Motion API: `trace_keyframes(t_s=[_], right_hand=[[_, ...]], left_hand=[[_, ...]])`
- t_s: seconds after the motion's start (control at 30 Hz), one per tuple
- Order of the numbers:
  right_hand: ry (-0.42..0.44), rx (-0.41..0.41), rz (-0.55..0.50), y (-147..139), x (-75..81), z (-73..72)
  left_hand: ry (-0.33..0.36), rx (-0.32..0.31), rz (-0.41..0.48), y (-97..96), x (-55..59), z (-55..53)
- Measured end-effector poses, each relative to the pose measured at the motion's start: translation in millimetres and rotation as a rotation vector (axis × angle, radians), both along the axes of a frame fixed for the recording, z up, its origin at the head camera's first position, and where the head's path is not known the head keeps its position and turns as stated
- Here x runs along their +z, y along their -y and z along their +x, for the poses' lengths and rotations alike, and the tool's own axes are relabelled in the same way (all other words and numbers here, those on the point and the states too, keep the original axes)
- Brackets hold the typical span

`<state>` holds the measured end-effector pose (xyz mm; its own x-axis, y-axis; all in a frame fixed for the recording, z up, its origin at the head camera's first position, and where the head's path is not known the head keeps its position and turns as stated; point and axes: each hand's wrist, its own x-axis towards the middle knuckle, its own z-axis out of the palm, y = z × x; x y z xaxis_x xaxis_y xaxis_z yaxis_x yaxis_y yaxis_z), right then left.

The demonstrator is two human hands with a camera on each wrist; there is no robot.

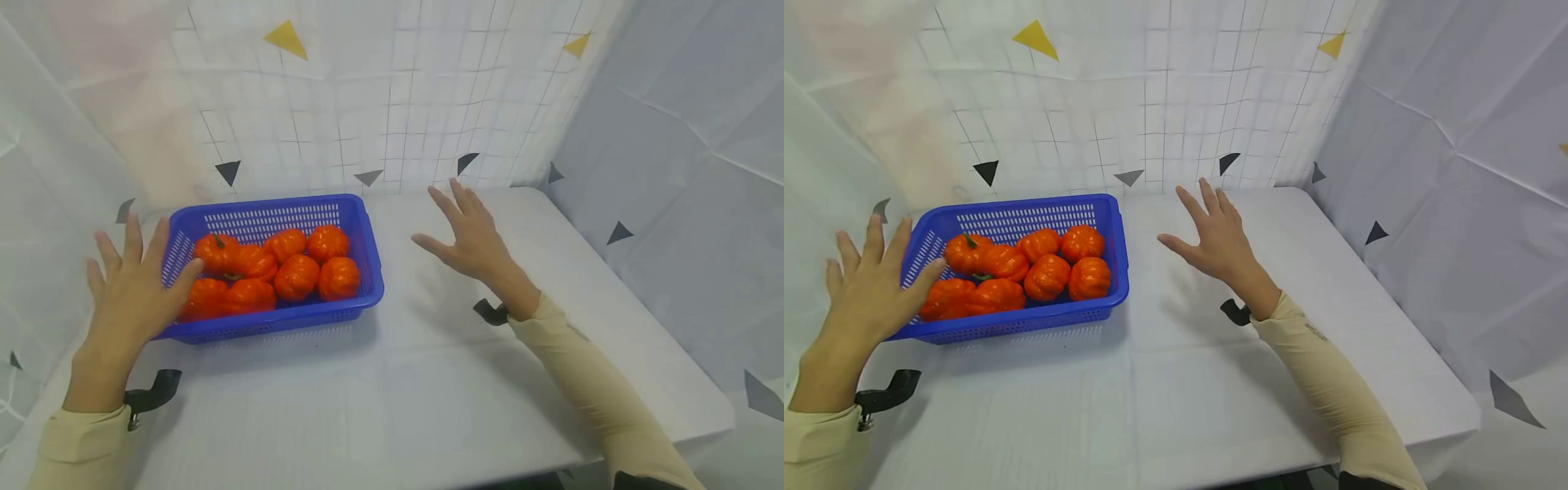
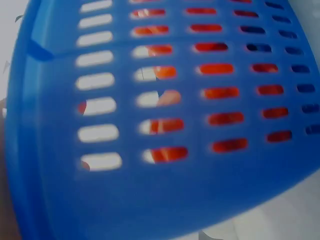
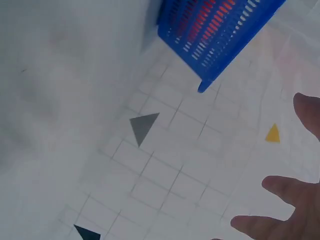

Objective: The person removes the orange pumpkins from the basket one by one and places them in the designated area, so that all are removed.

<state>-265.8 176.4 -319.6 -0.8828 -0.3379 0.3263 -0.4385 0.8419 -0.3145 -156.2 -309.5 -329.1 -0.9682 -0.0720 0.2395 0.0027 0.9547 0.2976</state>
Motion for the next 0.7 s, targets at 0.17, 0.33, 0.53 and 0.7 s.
trace_keyframes(t_s=[0.17, 0.33, 0.53, 0.7], right_hand=[[0.038, 0.132, -0.088, 20.6, 9.8, 4.4], [0.067, 0.261, -0.117, 42.8, 20.2, 6.9], [0.129, 0.402, -0.06, 70.5, 28.9, 6.4], [0.205, 0.484, 0.017, 94.3, 33.3, 2.5]], left_hand=[[0.02, -0.008, 0.052, 9.8, -5.7, -1.0], [0.061, -0.048, 0.117, 17.9, -8.5, -2.9], [0.08, -0.069, 0.174, 22.0, -9.7, -3.2], [0.094, -0.063, 0.196, 23.5, -12.1, -2.4]])
